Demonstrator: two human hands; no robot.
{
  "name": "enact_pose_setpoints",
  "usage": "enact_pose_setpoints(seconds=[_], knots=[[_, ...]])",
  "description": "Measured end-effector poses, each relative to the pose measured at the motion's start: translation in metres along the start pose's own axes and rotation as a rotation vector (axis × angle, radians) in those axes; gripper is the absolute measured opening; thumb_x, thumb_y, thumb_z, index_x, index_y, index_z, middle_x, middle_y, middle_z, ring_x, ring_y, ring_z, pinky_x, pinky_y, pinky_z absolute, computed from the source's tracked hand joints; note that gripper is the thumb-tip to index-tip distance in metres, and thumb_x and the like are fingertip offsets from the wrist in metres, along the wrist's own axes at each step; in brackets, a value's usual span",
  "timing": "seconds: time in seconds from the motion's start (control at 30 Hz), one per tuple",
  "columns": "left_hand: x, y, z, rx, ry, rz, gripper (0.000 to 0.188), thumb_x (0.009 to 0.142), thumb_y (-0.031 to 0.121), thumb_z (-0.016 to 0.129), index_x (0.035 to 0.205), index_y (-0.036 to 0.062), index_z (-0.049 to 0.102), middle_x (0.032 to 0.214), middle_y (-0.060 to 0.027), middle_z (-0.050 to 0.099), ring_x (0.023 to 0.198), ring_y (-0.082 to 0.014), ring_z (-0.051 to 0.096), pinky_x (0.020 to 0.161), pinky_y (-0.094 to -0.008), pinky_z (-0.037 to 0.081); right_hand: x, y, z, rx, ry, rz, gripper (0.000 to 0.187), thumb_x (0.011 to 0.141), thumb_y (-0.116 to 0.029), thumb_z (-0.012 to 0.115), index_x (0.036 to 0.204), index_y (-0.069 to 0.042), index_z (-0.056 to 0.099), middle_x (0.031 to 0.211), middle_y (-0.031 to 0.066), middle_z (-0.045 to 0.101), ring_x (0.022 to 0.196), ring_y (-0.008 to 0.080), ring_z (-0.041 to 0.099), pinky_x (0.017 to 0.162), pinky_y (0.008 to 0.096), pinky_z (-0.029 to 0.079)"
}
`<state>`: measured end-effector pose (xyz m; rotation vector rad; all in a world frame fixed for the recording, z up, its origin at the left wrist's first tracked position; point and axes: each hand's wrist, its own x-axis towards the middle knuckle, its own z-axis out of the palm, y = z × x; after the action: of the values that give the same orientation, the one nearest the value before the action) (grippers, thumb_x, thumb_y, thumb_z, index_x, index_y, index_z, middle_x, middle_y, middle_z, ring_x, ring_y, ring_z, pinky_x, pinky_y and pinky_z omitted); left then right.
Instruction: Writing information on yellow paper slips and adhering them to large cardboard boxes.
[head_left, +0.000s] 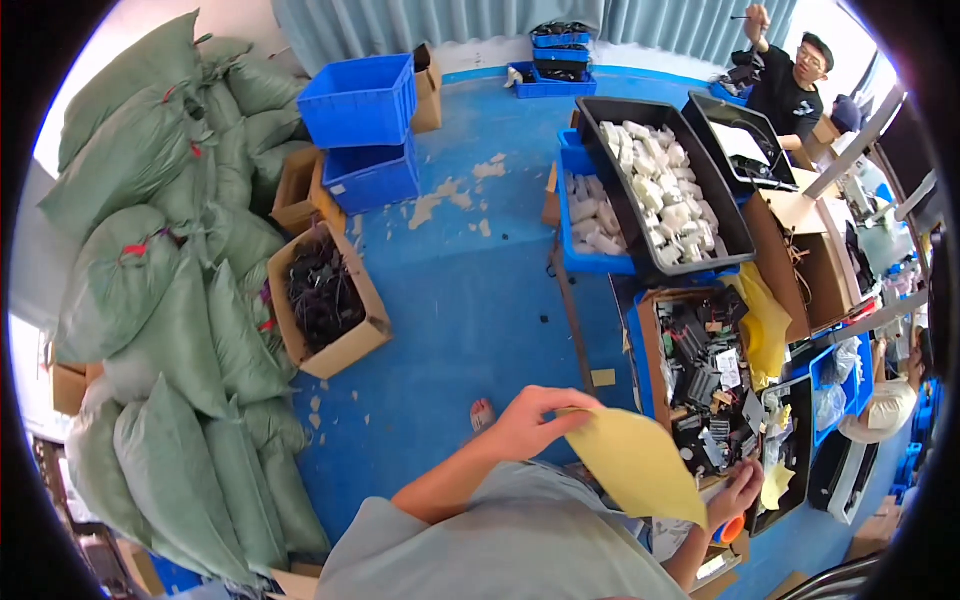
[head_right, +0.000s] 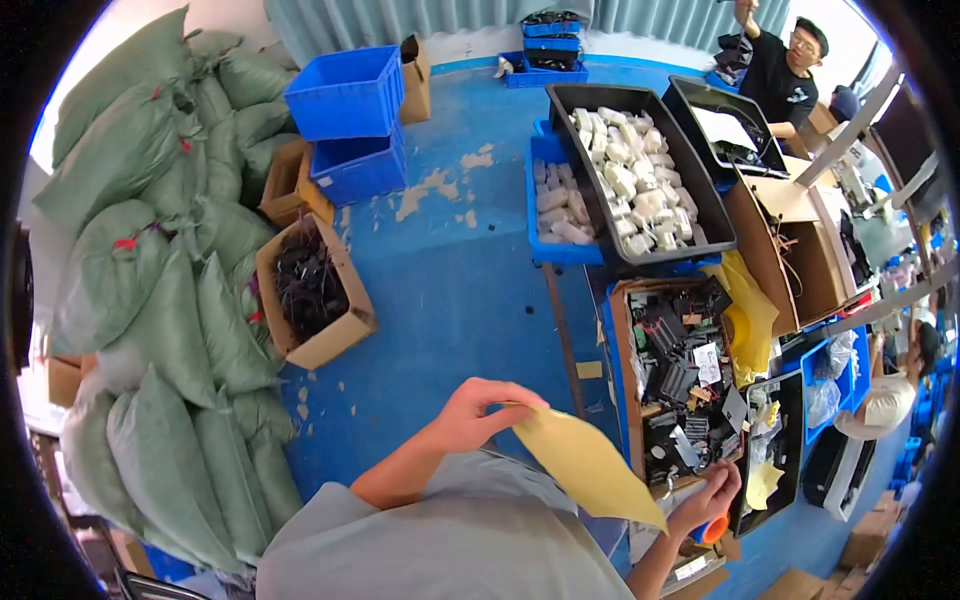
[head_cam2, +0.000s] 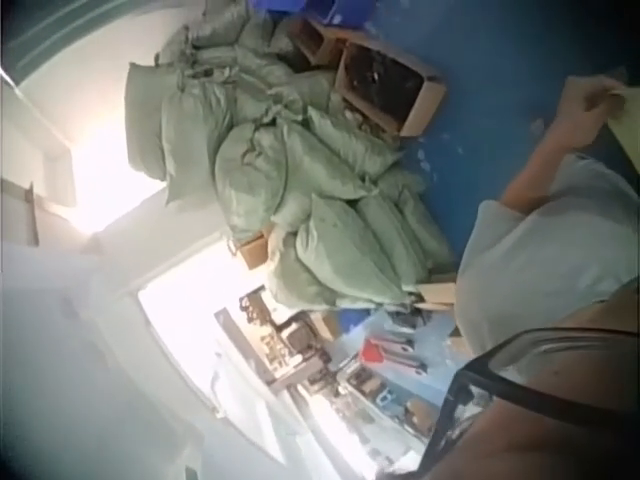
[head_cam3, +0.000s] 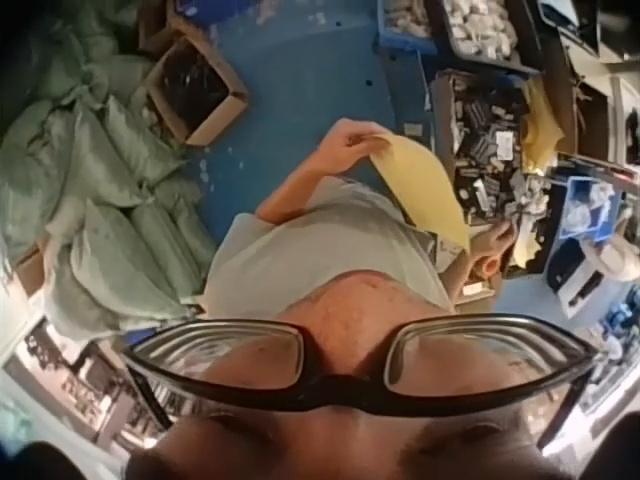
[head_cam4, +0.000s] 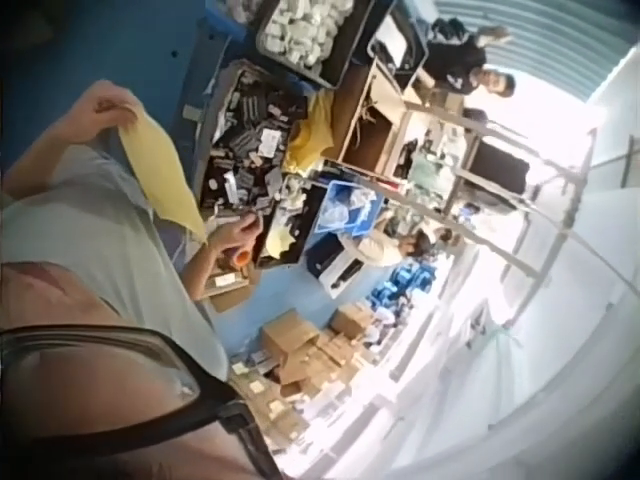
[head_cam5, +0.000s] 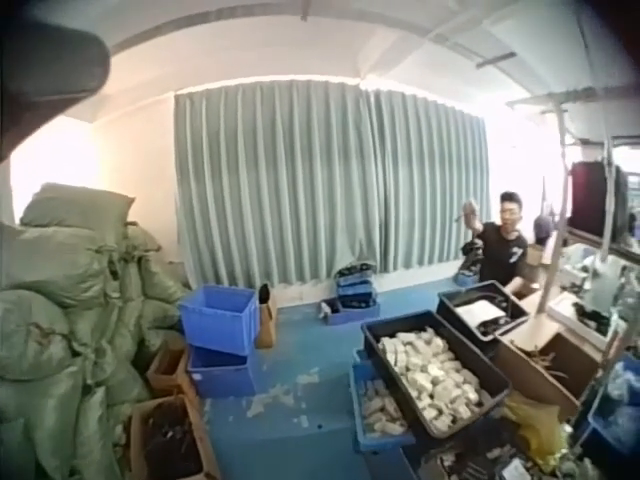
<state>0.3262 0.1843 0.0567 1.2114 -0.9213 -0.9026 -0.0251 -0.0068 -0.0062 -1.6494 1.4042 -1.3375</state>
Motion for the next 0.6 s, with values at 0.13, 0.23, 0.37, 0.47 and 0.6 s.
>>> enact_pose_setpoints(seconds=[0.13,0.23,0.37,0.47,0.6], knots=[[-0.023,-0.009,-0.085,-0.042,0.099,-0.185,0.02,0.091,0.011,0.063,0.106,0.0016,0.07,0.095,-0.0025,0.072,0.075,-0.0117,0.058,0.071,-0.024,0.046,-0.013,-0.078,0.079,-0.002,-0.162,-0.071,0.018,0.1,-0.01,0.044,0.106,-0.003,0.059,0.095,0.0049,0.062,0.077,0.013,0.052,0.074,0.024,0.045],[-0.045,-0.015,-0.14,0.046,0.207,-0.224,0.02,0.09,0.01,0.063,0.106,0.0014,0.07,0.095,-0.0025,0.072,0.075,-0.0115,0.057,0.07,-0.024,0.046,-0.034,-0.119,0.132,0.062,-0.519,-0.059,0.02,0.094,-0.007,0.047,0.11,-0.002,0.06,0.099,0.0078,0.063,0.082,0.0161,0.056,0.077,0.0273,0.046],[-0.06,-0.022,-0.189,0.103,0.34,-0.228,0.019,0.089,0.006,0.062,0.105,0.0014,0.07,0.094,-0.0033,0.072,0.075,-0.012,0.057,0.068,-0.0238,0.045,-0.081,-0.166,0.214,0.079,-1.128,-0.171,0.044,0.078,-0.008,0.063,0.121,-0.001,0.06,0.117,0.0131,0.064,0.103,0.0266,0.059,0.089,0.0351,0.048],[-0.066,-0.025,-0.21,0.089,0.402,-0.243,0.019,0.088,0.004,0.061,0.105,0.0013,0.07,0.094,-0.0039,0.071,0.075,-0.0125,0.058,0.067,-0.0238,0.045,-0.118,-0.179,0.264,-0.038,-1.075,-0.314,0.04,0.079,-0.007,0.066,0.118,-0.001,0.06,0.11,0.014,0.066,0.093,0.0276,0.062,0.082,0.0339,0.05],[-0.057,-0.016,-0.23,0.262,0.494,-0.145,0.019,0.086,-0.001,0.062,0.103,0.0012,0.07,0.096,-0.0048,0.071,0.074,-0.014,0.058,0.065,-0.0241,0.045,-0.132,-0.165,0.315,-0.272,-1.265,-0.253,0.031,0.083,-0.007,0.067,0.113,-0.001,0.062,0.101,0.0127,0.068,0.081,0.0266,0.063,0.073,0.0328,0.051]])
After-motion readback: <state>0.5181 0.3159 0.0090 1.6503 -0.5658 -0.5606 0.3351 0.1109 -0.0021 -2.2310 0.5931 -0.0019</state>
